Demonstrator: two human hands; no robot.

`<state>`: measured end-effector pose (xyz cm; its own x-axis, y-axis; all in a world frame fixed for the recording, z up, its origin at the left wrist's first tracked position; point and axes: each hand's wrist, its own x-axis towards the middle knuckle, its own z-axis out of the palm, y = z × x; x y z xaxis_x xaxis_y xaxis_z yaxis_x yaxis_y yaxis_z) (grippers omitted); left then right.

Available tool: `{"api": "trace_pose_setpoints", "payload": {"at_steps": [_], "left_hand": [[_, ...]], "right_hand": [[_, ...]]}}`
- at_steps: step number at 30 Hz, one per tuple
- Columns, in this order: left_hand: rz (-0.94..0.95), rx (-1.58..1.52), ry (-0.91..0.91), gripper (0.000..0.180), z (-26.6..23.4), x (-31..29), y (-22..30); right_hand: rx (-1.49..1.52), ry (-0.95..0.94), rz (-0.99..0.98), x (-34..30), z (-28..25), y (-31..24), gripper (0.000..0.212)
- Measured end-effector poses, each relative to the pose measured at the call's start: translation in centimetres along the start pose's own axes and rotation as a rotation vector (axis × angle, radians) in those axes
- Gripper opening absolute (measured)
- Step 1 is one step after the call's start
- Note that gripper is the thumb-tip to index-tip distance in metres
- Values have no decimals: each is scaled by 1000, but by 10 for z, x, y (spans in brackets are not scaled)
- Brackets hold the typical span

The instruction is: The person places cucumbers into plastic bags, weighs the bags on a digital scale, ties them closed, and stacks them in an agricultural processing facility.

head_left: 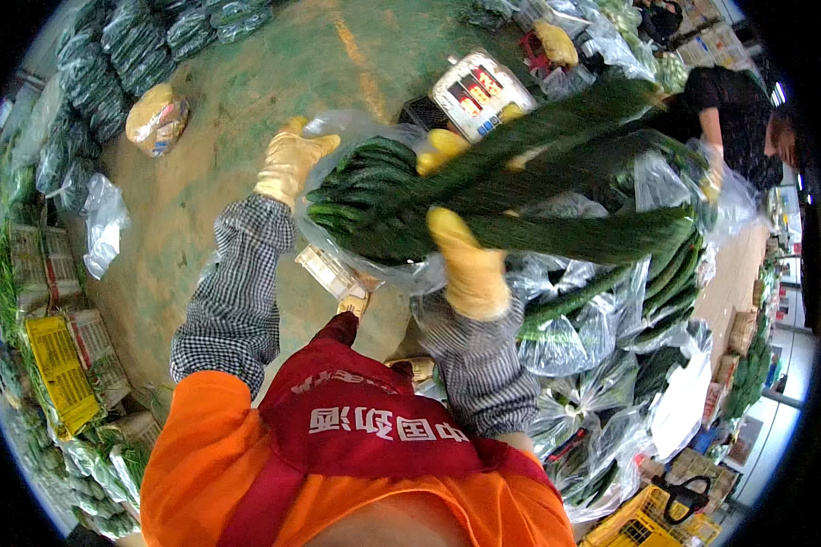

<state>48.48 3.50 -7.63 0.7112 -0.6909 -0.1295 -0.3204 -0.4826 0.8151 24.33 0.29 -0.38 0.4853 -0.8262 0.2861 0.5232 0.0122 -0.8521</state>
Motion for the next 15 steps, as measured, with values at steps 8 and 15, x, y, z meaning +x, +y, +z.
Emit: {"api": "trace_pose_setpoints", "payload": {"at_steps": [8, 15], "left_hand": [[-210, -754, -148, 28, -42, 23, -18], [-79, -569, -149, 20, -25, 34, -15]], "right_hand": [[-1710, -412, 443, 11, -49, 141, 115], [-1845, -452, 570, -14, -65, 149, 95]]}}
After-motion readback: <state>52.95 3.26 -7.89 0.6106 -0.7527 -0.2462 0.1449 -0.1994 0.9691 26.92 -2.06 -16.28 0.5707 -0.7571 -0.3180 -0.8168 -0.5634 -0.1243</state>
